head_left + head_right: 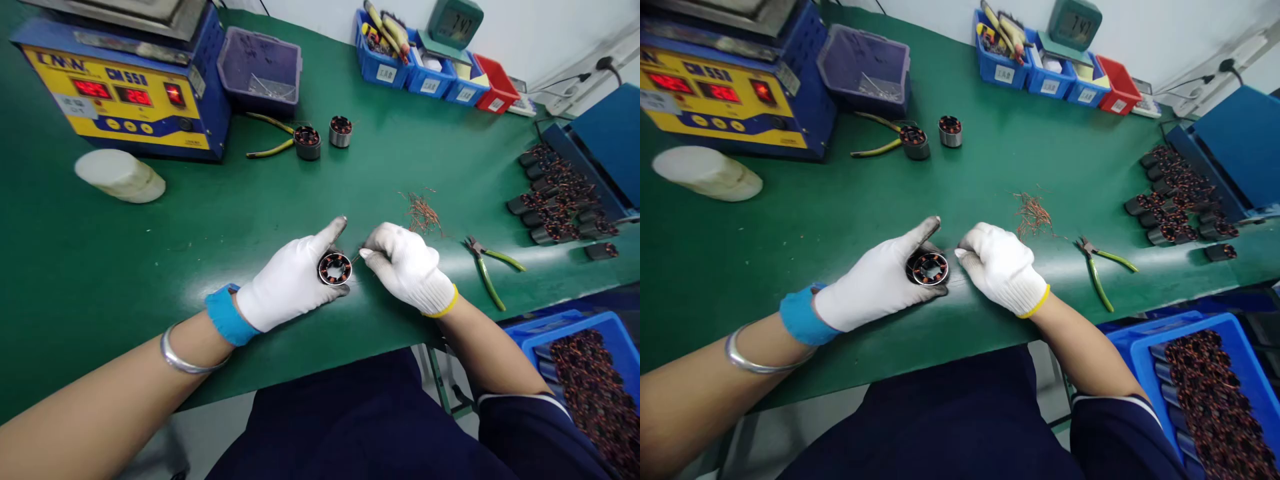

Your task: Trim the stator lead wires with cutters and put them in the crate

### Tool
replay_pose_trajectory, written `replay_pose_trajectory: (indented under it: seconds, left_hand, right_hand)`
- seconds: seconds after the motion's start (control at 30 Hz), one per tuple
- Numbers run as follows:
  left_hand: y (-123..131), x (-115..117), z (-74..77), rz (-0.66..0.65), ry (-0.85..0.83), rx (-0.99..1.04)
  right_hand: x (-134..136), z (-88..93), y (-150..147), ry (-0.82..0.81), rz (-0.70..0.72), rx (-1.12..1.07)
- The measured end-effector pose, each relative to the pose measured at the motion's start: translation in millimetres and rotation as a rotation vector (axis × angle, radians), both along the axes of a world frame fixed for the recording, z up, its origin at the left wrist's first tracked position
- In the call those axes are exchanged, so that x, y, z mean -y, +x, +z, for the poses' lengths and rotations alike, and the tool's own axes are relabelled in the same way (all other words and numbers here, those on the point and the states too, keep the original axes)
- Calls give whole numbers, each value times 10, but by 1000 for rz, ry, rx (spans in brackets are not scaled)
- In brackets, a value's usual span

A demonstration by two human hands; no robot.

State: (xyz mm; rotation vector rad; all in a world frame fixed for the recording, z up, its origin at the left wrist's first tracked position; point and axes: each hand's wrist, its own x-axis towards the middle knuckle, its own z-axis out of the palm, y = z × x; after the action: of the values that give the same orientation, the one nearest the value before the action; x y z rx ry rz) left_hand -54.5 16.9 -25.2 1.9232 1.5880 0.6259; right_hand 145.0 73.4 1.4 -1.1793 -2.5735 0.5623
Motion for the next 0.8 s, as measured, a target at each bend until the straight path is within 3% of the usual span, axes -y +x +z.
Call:
replay_pose_trajectory:
  seconds: [0.2,0.37,0.43,0.5,0.63,0.8]
  left_hand:
    - [-3,-18,-9,-31,8,6]
    - [-12,-40,-72,-62,59,10]
    - [-31,-6,-69,-73,129,12]
    - [-47,51,-38,-81,175,50]
    - [-31,132,37,-35,143,151]
    - [20,70,54,-55,239,72]
  right_hand:
    - [84,-25,130,-67,90,58]
    - [357,181,135,247,33,153]
    - [428,217,62,307,73,202]
    - [454,168,-13,257,112,289]
    - [401,-63,-61,118,57,424]
    - [291,-174,83,33,133,375]
